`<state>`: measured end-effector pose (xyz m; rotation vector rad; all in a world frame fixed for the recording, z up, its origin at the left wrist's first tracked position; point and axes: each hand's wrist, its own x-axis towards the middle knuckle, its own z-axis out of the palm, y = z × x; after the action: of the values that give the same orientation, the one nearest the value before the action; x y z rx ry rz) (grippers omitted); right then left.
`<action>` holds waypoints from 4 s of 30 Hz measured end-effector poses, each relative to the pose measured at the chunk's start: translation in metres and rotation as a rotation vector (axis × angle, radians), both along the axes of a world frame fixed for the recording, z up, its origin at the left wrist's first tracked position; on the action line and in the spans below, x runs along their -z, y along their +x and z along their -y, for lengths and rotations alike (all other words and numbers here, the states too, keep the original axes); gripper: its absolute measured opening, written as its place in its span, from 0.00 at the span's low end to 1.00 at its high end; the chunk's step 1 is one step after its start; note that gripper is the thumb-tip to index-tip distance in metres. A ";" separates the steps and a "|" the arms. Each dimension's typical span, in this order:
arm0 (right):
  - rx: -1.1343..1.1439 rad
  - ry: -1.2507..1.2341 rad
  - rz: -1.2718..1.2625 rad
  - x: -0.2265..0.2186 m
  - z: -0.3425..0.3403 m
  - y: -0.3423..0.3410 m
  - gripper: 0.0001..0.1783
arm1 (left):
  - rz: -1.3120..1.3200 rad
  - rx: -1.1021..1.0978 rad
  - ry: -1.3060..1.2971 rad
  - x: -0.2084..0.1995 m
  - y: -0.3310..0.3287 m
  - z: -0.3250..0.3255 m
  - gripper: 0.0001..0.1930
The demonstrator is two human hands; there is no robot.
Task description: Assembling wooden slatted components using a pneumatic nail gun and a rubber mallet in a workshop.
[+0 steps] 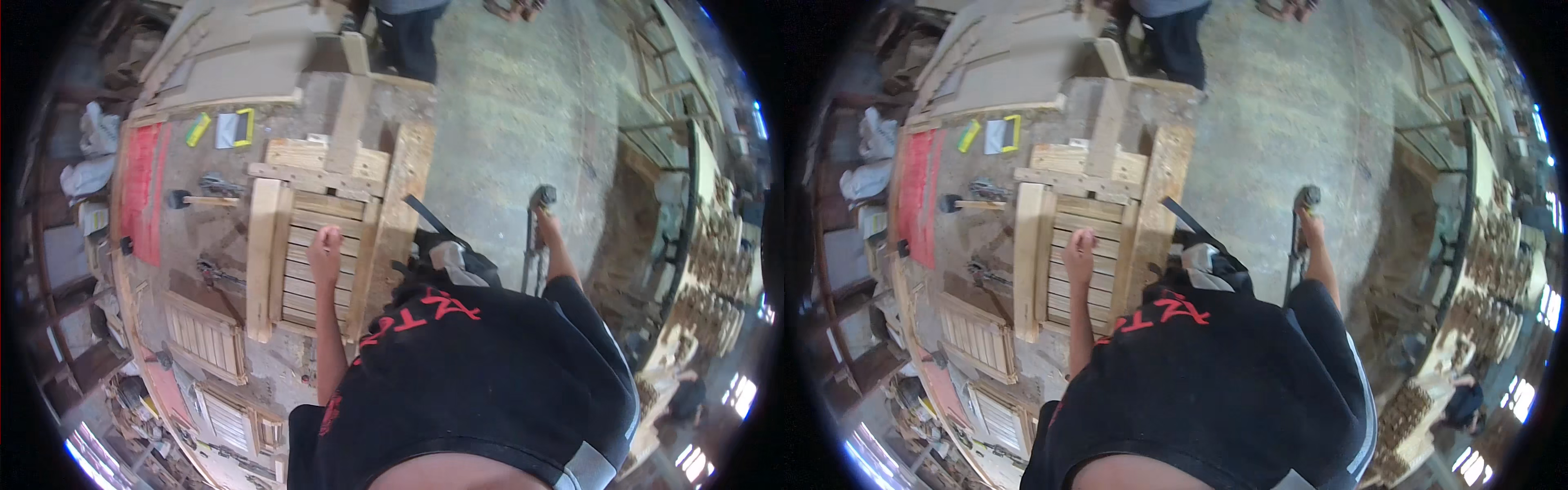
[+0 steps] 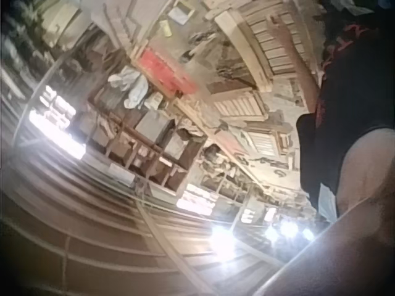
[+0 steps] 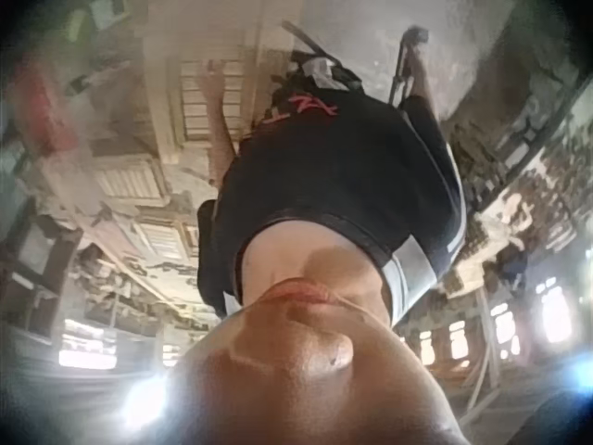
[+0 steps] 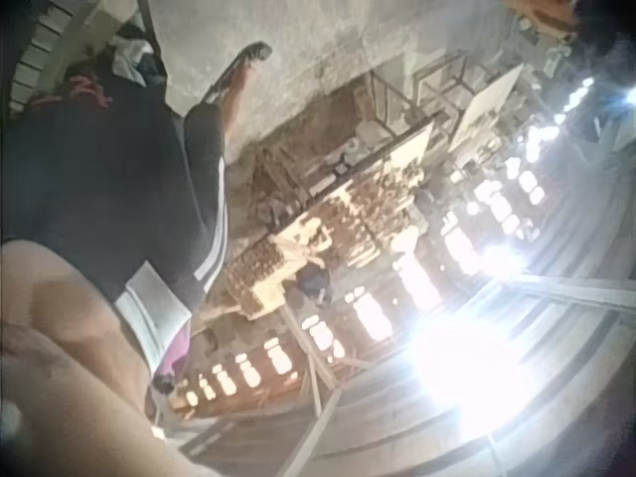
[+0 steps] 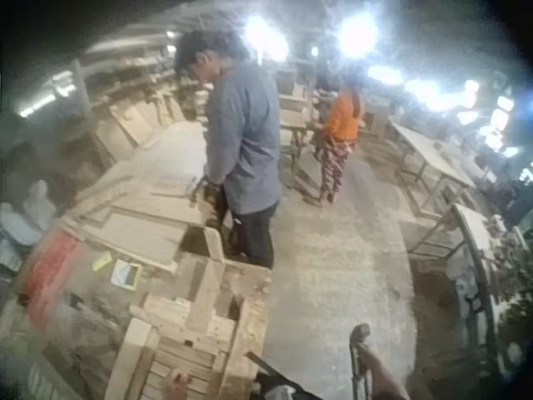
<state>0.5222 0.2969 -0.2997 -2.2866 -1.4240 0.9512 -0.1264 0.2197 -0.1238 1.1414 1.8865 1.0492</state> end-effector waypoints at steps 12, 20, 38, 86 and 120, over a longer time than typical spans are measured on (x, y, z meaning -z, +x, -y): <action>0.080 -0.143 -0.125 -0.015 -0.020 -0.104 0.26 | -0.017 -0.159 0.051 0.011 -0.003 0.014 0.11; -0.396 -0.204 0.249 0.026 -0.047 -0.145 0.31 | -0.043 -0.053 -0.016 0.019 -0.001 -0.010 0.13; -0.191 -0.333 -0.008 -0.031 -0.039 -0.215 0.33 | 0.037 -0.022 0.184 0.021 0.006 -0.029 0.11; -0.850 -0.530 0.447 -0.161 -0.188 -0.330 0.31 | -0.716 -0.562 0.108 0.127 -0.317 -0.292 0.11; -0.948 -0.667 0.495 -0.168 -0.203 -0.359 0.25 | -0.431 -0.279 -0.013 0.222 -0.414 -0.269 0.14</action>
<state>0.1629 0.4996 -0.1313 -2.3268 -2.9186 1.2866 -0.5401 0.4886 -0.3461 1.1907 2.4434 0.9893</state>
